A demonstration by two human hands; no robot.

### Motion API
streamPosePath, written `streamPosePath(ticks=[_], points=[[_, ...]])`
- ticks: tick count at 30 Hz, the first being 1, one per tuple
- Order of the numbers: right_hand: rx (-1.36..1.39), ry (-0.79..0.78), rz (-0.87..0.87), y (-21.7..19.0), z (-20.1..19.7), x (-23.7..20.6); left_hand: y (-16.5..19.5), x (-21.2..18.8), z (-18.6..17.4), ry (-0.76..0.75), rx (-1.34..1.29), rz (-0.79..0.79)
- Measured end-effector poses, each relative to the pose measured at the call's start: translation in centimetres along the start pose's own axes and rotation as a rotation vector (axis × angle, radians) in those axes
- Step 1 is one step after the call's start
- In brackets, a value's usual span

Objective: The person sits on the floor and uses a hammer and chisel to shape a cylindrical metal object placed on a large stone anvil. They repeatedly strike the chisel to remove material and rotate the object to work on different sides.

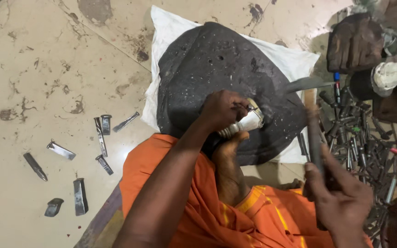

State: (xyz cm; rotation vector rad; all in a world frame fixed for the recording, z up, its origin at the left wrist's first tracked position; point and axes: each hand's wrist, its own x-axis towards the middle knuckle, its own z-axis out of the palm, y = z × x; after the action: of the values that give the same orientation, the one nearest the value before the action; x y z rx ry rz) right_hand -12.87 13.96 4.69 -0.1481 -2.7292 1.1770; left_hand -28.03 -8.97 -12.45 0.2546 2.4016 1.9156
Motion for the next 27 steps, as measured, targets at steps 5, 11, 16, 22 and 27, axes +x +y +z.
streamPosePath(ticks=[5, 11, 16, 22, 27], points=[[-0.046, -0.076, -0.07, 0.9, 0.1, -1.0, 0.2, -0.2, 0.4, -0.011, 0.049, 0.126], [-0.128, -0.134, -0.044, 0.8, 0.5, -1.4, 0.3, -0.3, 0.5, -0.026, -0.047, 0.079], [-0.127, -0.033, -0.01, 0.9, 0.8, -2.8, 0.8, -0.5, 0.6, 0.041, 0.03, 0.207], [0.025, -0.029, -0.086, 2.6, 1.1, -3.5, 1.1, -0.7, 0.8, 0.0, 0.014, 0.228], [-0.099, -0.047, -0.026, 2.8, 1.4, -4.2, 0.5, -0.6, 1.5, -0.044, -0.046, 0.215]])
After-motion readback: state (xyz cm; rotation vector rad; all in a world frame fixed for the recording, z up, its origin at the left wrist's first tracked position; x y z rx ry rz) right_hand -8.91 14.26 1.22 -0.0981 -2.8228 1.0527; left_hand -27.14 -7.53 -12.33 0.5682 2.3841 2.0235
